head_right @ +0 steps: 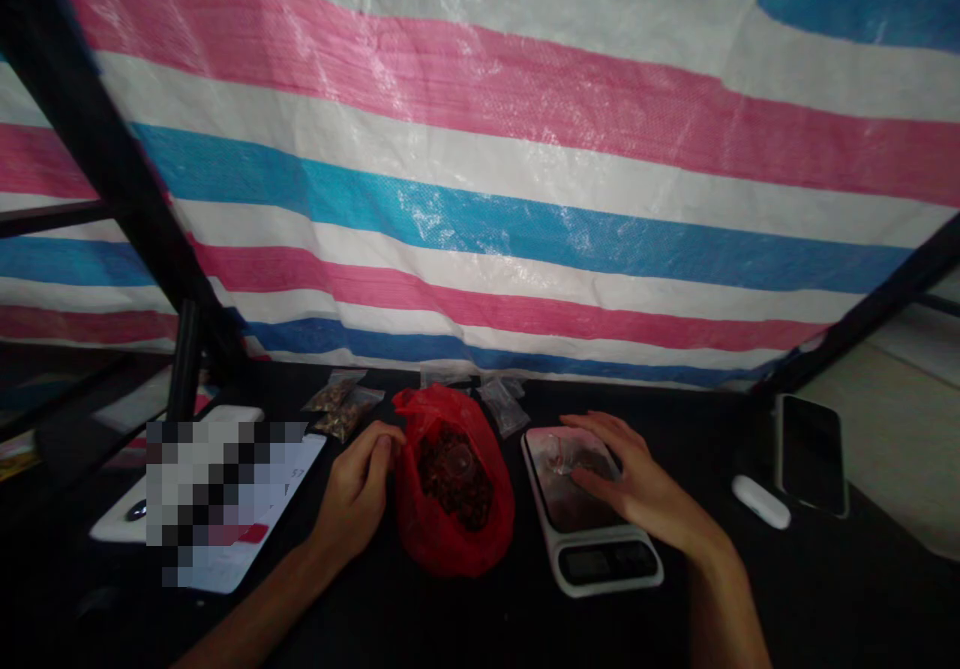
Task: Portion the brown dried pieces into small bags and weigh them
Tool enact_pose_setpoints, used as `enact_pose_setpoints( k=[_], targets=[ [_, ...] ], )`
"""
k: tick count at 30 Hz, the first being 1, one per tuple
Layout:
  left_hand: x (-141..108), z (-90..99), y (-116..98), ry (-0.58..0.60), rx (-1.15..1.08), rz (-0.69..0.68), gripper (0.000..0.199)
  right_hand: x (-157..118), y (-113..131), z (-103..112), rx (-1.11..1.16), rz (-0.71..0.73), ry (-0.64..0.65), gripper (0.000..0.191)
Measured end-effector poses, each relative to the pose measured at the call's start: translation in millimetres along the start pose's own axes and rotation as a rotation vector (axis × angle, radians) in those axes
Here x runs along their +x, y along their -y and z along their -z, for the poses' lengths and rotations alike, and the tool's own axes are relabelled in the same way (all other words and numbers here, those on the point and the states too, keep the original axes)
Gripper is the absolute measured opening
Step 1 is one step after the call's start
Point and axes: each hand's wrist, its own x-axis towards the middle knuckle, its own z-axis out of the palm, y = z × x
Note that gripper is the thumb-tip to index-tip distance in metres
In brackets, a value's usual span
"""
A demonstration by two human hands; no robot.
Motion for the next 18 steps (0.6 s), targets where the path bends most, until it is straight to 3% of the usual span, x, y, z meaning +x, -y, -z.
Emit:
enact_pose_setpoints(
  k=[9,18],
  targets=[
    [0.1,0.4,-0.2,0.006,-0.003,0.001,0.031,3.7,-2.8,-4.1,0.002,0.021,0.056,0.063],
    [-0.7,1.1,1.8,0.015,0.004,-0.001,0.031,3.1,-4.1,-5.2,-0.013,0.006,0.031,0.062]
  ],
)
